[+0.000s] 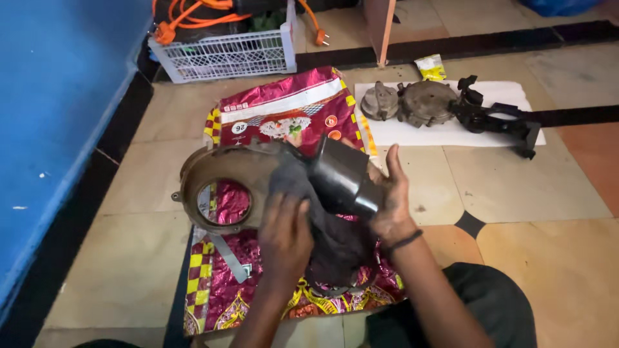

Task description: The person sits on the floor and wipes a large, dark mechanical part with a black cloth. They rotate the part to clean different surfaces, including the interior and exterior, while other mechanical components lie nearby on a patterned mat.

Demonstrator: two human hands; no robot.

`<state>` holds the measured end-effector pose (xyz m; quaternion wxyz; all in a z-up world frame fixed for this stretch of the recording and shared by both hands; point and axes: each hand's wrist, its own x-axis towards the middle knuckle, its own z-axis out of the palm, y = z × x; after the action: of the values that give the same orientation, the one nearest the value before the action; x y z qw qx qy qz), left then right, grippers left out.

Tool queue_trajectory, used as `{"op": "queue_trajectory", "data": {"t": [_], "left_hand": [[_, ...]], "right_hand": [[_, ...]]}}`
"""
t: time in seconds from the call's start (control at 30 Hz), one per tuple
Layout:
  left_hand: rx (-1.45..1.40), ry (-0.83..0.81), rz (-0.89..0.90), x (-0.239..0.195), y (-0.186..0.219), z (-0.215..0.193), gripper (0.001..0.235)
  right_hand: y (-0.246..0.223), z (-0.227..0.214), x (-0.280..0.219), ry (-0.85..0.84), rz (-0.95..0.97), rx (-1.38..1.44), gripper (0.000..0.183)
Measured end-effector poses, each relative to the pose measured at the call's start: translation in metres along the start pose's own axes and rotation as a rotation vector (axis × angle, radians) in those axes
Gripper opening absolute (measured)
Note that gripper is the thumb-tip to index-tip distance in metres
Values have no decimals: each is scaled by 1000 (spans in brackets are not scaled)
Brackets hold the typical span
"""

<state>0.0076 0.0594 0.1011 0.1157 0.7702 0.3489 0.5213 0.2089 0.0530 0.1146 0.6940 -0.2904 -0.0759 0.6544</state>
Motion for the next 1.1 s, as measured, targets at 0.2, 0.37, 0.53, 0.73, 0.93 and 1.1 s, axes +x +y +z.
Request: {"op": "queue_trajectory", "data": {"t": [0.2,0.37,0.53,0.73,0.93,1.1], "left_hand": [[135,-249,250,17,-19,41,34],[144,-307,242,-15,-57,38,46],[108,-333,255,-6,-53,14,47],[94,-330,473,50,-15,27,33],[169,-202,317,65,-9,61,31],[206,-351,213,14,-26,69,29]], "right_hand": [[54,-35,26,-171,-69,462,51],[46,-30,29,-163,67,395,72],[41,-22,25,-482,100,387,87],[7,-18,31,-44,-324,-134,53],[0,-13,23,-82,-281,-168,52],[-2,-25,19,-18,-292,-165,50]]}}
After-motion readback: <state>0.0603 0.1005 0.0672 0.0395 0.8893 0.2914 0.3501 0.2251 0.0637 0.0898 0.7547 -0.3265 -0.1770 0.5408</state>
